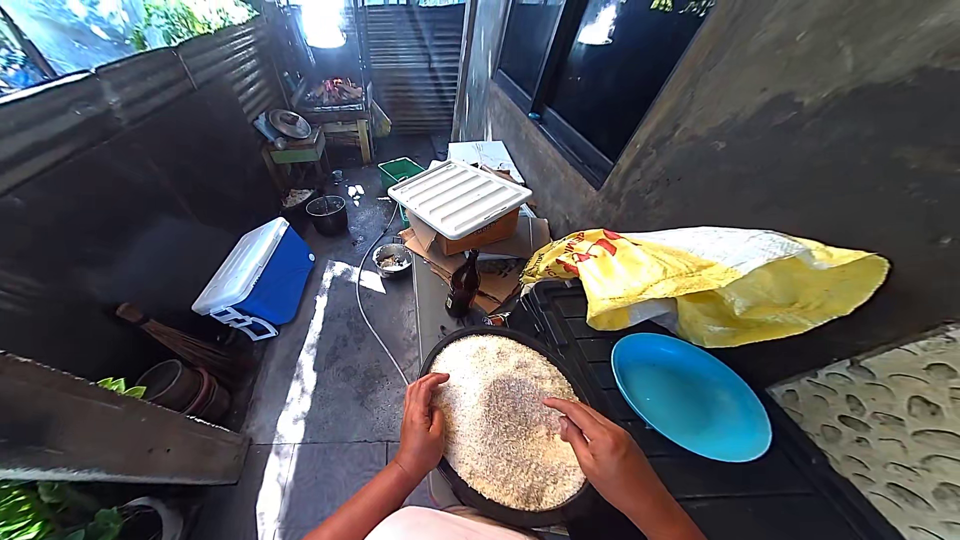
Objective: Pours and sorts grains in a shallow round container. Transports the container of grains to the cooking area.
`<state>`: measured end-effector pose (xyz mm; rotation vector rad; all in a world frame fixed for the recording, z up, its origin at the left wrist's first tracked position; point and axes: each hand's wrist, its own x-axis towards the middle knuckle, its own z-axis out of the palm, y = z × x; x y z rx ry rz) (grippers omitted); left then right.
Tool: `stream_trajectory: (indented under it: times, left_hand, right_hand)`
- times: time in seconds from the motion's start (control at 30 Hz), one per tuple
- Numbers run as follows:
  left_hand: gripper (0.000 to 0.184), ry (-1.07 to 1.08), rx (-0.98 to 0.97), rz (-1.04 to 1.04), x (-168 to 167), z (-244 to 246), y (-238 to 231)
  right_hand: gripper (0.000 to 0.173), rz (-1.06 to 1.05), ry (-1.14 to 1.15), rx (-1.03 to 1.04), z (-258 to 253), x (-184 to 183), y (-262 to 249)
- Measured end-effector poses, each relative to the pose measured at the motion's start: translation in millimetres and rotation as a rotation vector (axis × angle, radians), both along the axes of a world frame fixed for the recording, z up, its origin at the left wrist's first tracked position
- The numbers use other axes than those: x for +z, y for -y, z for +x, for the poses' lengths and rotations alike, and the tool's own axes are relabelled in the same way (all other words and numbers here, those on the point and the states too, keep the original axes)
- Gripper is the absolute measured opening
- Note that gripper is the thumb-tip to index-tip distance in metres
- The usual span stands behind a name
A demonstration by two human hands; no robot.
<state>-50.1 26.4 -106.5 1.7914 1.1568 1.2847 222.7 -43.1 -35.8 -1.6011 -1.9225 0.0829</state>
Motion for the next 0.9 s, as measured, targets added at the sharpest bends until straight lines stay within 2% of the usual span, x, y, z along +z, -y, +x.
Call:
stream_trajectory:
  times: [0.17, 0.3, 0.37, 0.43, 0.53, 0.63, 0.73, 0.9]
  left_hand:
    - [0.048, 0.016, -0.001, 0.004, -2, 0, -1]
    - [0.049, 0.029, -0.001, 0.016, -5, 1, -1]
    - [0.048, 0.028, 0.006, 0.016, -5, 1, 0]
    - [0.048, 0.019, 0.010, 0.014, -4, 1, 1]
    - [0.049, 0.020, 0.002, 0.014, -4, 1, 1]
    - [0.049, 0.020, 0.002, 0.015, -4, 1, 1]
    - [0.048, 0.016, 0.006, 0.006, -3, 1, 1]
    - [0.046, 0.018, 0.003, -0.003, -3, 2, 2]
  right_hand:
    - [0.030, -0.272, -0.261, 0.158, 21, 27, 37]
    - [0.026, -0.568, -0.318, 0.310, 28, 39, 69]
    - [0.025, -0.671, -0.236, 0.334, 29, 29, 79]
    - [0.025, -0.789, -0.072, 0.267, 28, 18, 85]
    - [0.038, -0.950, 0.158, 0.177, 28, 12, 84]
    - [0.039, -0.841, 0.159, 0.250, 32, 14, 79]
    - [0.018, -0.692, 0.105, 0.256, 34, 21, 69]
    - [0.023, -0.322, 0.158, 0.131, 41, 12, 46]
